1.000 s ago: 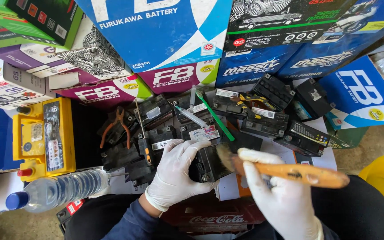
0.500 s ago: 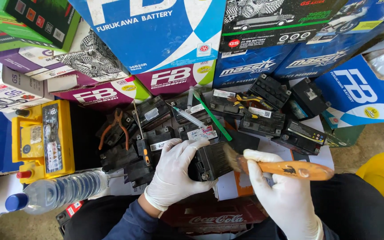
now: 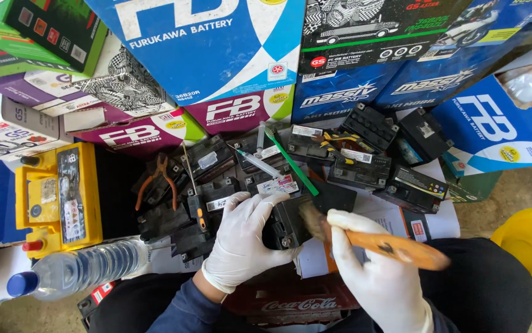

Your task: Cleaning lead-acid batteries using brushes to remove dust and debris

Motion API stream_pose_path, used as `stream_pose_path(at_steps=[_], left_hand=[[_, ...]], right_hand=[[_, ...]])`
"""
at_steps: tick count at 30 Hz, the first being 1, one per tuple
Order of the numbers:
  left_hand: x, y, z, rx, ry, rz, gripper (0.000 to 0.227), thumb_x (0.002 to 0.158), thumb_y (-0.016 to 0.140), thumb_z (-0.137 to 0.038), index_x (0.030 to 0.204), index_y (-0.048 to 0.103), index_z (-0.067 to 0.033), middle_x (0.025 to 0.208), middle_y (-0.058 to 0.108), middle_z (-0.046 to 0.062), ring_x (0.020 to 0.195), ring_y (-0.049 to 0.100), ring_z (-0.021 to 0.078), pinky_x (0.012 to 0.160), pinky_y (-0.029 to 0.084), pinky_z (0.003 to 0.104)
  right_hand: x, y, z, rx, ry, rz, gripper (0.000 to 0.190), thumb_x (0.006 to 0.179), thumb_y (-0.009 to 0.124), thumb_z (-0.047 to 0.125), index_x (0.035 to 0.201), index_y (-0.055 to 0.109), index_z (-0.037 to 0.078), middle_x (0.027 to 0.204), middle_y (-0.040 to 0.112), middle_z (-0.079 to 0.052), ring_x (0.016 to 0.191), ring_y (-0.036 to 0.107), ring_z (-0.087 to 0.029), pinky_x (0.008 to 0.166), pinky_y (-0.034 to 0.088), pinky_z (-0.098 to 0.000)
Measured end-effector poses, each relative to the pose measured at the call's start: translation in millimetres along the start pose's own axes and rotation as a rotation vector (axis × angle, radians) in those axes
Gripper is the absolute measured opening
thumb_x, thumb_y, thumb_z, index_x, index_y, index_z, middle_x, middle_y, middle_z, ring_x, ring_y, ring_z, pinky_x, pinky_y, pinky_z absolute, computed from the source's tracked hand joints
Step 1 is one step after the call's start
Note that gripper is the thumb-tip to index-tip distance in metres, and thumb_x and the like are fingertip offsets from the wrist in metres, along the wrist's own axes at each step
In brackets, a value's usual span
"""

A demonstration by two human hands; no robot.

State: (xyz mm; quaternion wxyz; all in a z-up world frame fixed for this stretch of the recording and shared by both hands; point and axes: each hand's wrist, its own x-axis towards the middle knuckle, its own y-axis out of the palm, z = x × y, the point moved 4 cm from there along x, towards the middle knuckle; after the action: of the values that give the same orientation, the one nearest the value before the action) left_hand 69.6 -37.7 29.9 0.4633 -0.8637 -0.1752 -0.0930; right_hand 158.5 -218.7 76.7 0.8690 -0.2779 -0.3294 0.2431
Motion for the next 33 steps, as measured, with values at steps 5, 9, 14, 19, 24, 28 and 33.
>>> stream_pose_path(at_steps=[5, 9, 14, 19, 24, 28, 33], left_hand=[[0, 9, -2, 0.097, 0.034, 0.038, 0.077, 0.064, 0.084, -0.049, 0.130, 0.061, -0.0153, 0.108, 0.072, 0.002, 0.098, 0.070, 0.0220, 0.105, 0.036, 0.046], [-2, 15, -13, 0.136, 0.145, 0.024, 0.071, 0.067, 0.083, -0.048, 0.125, 0.064, -0.0126, 0.106, 0.074, 0.000, 0.087, 0.072, 0.0210, 0.118, 0.025, 0.059], [-2, 10, -17, 0.079, 0.154, 0.021, 0.070, 0.069, 0.083, -0.047, 0.125, 0.062, -0.0125, 0.106, 0.074, 0.001, 0.090, 0.073, 0.0211, 0.119, 0.017, 0.067], [-11, 8, 3, -0.012, 0.097, -0.025, 0.079, 0.073, 0.086, -0.052, 0.133, 0.059, -0.0097, 0.121, 0.074, 0.003, 0.105, 0.074, 0.0210, 0.122, 0.019, 0.065], [-18, 8, 12, -0.078, 0.040, -0.034, 0.081, 0.068, 0.090, -0.045, 0.135, 0.058, -0.0111, 0.123, 0.072, 0.003, 0.112, 0.069, 0.0202, 0.124, 0.021, 0.062], [-20, 7, 15, -0.062, 0.062, -0.048, 0.081, 0.069, 0.088, -0.049, 0.134, 0.059, -0.0100, 0.126, 0.072, 0.006, 0.117, 0.070, 0.0215, 0.124, 0.022, 0.061], [-20, 5, 14, -0.078, 0.089, -0.091, 0.081, 0.071, 0.089, -0.050, 0.133, 0.059, -0.0086, 0.124, 0.073, 0.006, 0.114, 0.071, 0.0219, 0.123, 0.027, 0.061]], right_hand=[[3, 11, -24, -0.099, -0.068, 0.001, 0.012, 0.093, 0.069, 0.006, 0.100, 0.076, -0.001, 0.105, 0.079, -0.009, 0.091, 0.076, -0.021, 0.089, 0.058, -0.0326], [12, -3, -22, -0.097, -0.030, -0.036, 0.017, 0.096, 0.065, 0.006, 0.108, 0.075, -0.002, 0.107, 0.078, -0.011, 0.097, 0.076, -0.024, 0.095, 0.057, -0.0336], [11, -11, -19, -0.021, 0.062, -0.077, 0.015, 0.097, 0.062, 0.003, 0.109, 0.071, -0.001, 0.111, 0.077, -0.010, 0.104, 0.075, -0.024, 0.102, 0.056, -0.0351], [11, -8, -8, 0.244, 0.220, -0.104, 0.016, 0.096, 0.060, -0.001, 0.110, 0.067, -0.006, 0.115, 0.075, -0.016, 0.107, 0.076, -0.025, 0.096, 0.061, -0.0305], [11, 11, -19, 0.027, 0.093, 0.017, 0.016, 0.094, 0.064, 0.007, 0.104, 0.075, 0.002, 0.104, 0.079, -0.008, 0.090, 0.077, -0.021, 0.087, 0.059, -0.0310], [0, 25, -49, -0.120, 0.084, 0.017, 0.016, 0.094, 0.068, 0.012, 0.106, 0.077, 0.005, 0.106, 0.078, -0.005, 0.098, 0.073, -0.023, 0.095, 0.054, -0.0346], [10, 4, -27, 0.096, 0.242, -0.091, 0.018, 0.099, 0.062, 0.004, 0.113, 0.072, -0.001, 0.113, 0.077, -0.010, 0.099, 0.074, -0.019, 0.088, 0.058, -0.0264]])
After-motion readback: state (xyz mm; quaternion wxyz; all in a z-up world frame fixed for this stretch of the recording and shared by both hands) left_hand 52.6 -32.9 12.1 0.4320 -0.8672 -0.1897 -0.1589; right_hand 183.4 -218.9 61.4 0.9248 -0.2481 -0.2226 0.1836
